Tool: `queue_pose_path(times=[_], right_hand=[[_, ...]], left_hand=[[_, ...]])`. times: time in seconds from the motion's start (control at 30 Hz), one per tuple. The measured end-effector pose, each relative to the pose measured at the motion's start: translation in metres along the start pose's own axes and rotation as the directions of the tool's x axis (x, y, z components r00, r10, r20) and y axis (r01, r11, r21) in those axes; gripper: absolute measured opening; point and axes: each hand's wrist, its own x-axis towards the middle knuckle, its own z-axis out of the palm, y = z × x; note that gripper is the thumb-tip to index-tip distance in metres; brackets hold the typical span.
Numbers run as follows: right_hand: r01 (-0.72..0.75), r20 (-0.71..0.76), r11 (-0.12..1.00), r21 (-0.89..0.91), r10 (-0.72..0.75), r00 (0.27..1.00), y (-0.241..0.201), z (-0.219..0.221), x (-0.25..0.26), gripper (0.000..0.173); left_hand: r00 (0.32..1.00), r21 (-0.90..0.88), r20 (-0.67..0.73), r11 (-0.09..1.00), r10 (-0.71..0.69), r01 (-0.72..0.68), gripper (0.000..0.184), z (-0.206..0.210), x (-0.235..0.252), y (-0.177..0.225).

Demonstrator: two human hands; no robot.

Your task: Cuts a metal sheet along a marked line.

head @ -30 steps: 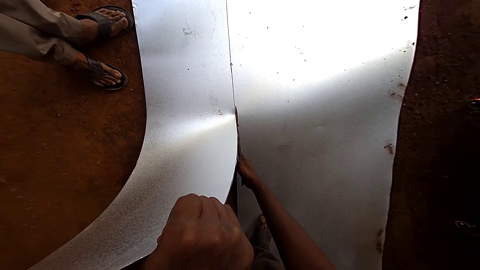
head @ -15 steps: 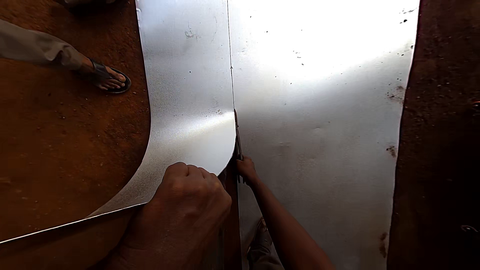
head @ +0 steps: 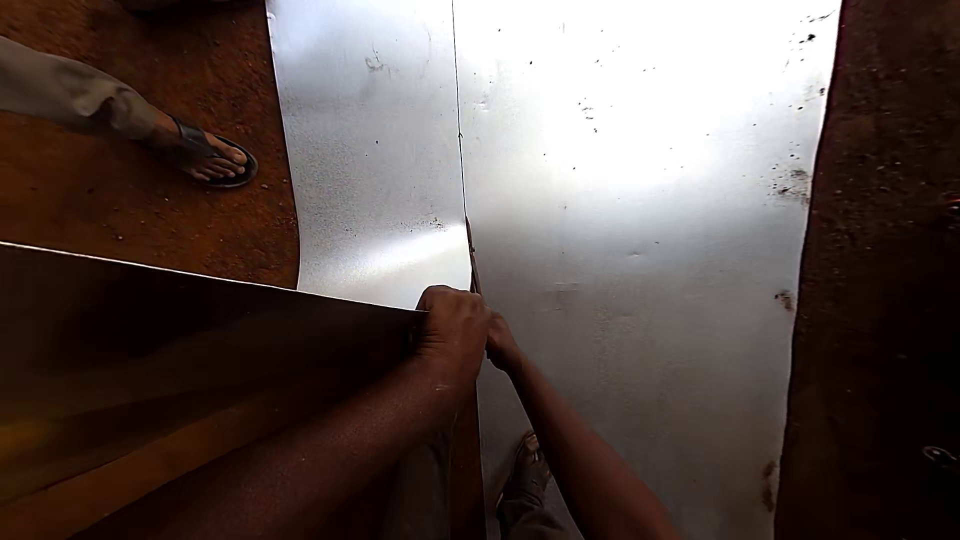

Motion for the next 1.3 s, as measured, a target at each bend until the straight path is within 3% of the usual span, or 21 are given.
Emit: queue_pose_path(times=[0.07, 0.13, 0.27, 0.5, 0.8, 0.9, 1.07, 1.17, 1.3], right_hand=[[0.031, 0.041, 0.983, 0.179, -0.039, 0.998, -0.007, 0.001, -0.002, 0.048], [0.031, 0.049, 0.970, 0.243, -0.044, 0.998, -0.021, 0.003, -0.004, 0.046], [0.030, 0.030, 0.977, 0.210, -0.037, 0.999, -0.021, -0.004, -0.003, 0.036], [0.039, 0.061, 0.991, 0.126, -0.047, 0.997, -0.006, -0.008, 0.006, 0.072], [-0.057, 0.134, 0.987, 0.150, 0.037, 0.990, -0.002, -0.014, 0.014, 0.020], [-0.070, 0.023, 0.996, 0.051, 0.068, 0.997, -0.011, -0.008, 0.007, 0.010], [-0.065, -0.126, 0.994, -0.086, 0.054, 0.991, -0.013, 0.003, 0.005, 0.010], [-0.056, -0.127, 0.959, -0.277, 0.021, 0.992, -0.022, 0.003, 0.001, 0.016], [0.058, -0.007, 0.833, -0.550, -0.074, 0.997, -0.018, -0.001, -0.001, 0.034]], left_hand=[[0.996, -0.022, -0.072, 0.998, 0.050, -0.052, 0.021, 0.004, -0.010, 0.001], [0.990, 0.014, -0.111, 0.996, 0.087, -0.086, 0.022, 0.003, -0.021, 0.001], [0.981, 0.091, -0.177, 0.994, 0.080, -0.065, 0.021, -0.006, -0.036, -0.002], [0.915, 0.200, -0.397, 0.980, 0.078, 0.003, 0.020, -0.007, -0.057, -0.008], [0.886, 0.221, -0.456, 0.975, 0.086, 0.019, 0.022, -0.010, -0.060, -0.011], [0.890, 0.236, -0.445, 0.972, 0.098, 0.011, 0.023, -0.011, -0.062, -0.011], [0.874, 0.301, -0.473, 0.953, 0.108, 0.046, 0.024, -0.010, -0.070, -0.011], [0.874, 0.281, -0.476, 0.959, 0.096, 0.048, 0.024, -0.015, -0.070, -0.015], [0.881, 0.255, -0.467, 0.966, 0.082, 0.045, 0.024, -0.019, -0.071, -0.018]])
